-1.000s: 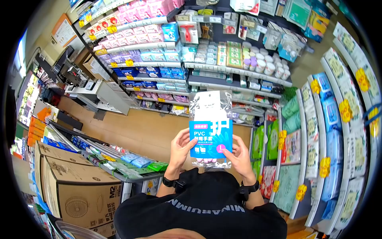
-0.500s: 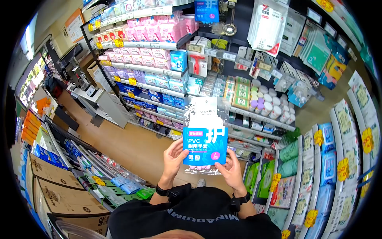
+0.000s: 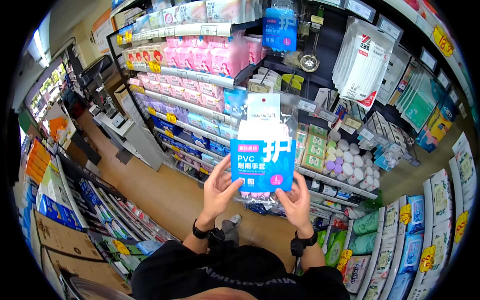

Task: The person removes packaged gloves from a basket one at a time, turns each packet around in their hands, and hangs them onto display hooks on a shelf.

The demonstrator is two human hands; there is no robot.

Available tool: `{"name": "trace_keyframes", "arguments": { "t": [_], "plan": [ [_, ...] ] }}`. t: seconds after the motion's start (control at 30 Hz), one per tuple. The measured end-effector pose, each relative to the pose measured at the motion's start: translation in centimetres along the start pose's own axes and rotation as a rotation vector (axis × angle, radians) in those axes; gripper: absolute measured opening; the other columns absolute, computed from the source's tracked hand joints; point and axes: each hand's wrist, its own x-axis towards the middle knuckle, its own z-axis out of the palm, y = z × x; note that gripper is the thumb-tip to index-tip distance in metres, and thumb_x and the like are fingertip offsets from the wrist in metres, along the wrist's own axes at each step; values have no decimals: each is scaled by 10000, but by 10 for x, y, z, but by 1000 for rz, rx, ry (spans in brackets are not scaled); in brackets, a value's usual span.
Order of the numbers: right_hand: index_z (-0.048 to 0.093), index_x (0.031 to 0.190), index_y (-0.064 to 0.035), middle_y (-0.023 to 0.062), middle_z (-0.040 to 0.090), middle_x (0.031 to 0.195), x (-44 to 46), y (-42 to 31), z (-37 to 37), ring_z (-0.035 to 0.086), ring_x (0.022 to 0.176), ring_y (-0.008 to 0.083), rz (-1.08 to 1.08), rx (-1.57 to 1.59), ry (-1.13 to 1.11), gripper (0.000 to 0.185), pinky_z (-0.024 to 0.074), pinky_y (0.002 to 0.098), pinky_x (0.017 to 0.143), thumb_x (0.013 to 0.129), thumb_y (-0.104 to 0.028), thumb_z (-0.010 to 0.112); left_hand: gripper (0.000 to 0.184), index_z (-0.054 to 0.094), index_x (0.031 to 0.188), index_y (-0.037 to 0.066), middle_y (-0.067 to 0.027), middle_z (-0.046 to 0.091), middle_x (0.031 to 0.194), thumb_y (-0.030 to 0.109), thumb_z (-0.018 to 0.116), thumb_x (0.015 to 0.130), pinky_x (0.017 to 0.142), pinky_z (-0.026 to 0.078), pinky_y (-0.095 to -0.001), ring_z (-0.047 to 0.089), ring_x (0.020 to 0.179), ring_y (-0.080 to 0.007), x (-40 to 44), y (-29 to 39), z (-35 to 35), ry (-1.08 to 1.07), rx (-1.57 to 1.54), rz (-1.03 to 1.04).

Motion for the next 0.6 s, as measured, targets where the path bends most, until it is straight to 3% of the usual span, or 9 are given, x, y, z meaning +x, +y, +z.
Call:
{"name": "trace_keyframes", "arguments": {
  "t": [0.13,0.27,0.37,0.4,0.6],
  "plan": [
    [253,1498,18,182,623,1240,59,-9,16,650,982,158,-166,-104,39,648,550,288,799,944,73,584,666,284,1502,-98,-209,447,1447,-129,599,916,964,531,-328,584,1203,-230,65,4,-11,-17,10,73],
    [256,1519,29,186,593,1297,120,-35,37,646,991,148,-310,-101,49,653,553,280,799,950,72,574,682,287,1506,-87,-202,448,1453,-129,613,909,966,527,-319,592,1189,-219,131,15,-18,-87,11,195],
    [296,1525,29,185,536,1381,156,-40,40,643,987,134,-370,-274,102,629,555,275,794,958,64,567,686,305,1523,-36,-186,475,1447,-75,637,924,946,524,-289,602,1160,-176,181,11,-26,-142,35,266],
    [329,1514,30,178,515,1406,167,-41,41,642,983,130,-399,-266,102,602,555,273,793,961,60,566,677,298,1507,-79,-197,467,1443,-113,622,913,967,525,-314,585,1195,-208,193,19,-26,-164,33,259],
    [359,1504,29,143,494,1437,224,-51,48,637,960,113,-500,-285,139,570,545,259,785,971,50,560,676,313,1509,-62,-182,472,1454,-96,633,915,957,528,-303,595,1172,-183,259,29,-29,-239,-25,312]
  ]
}}
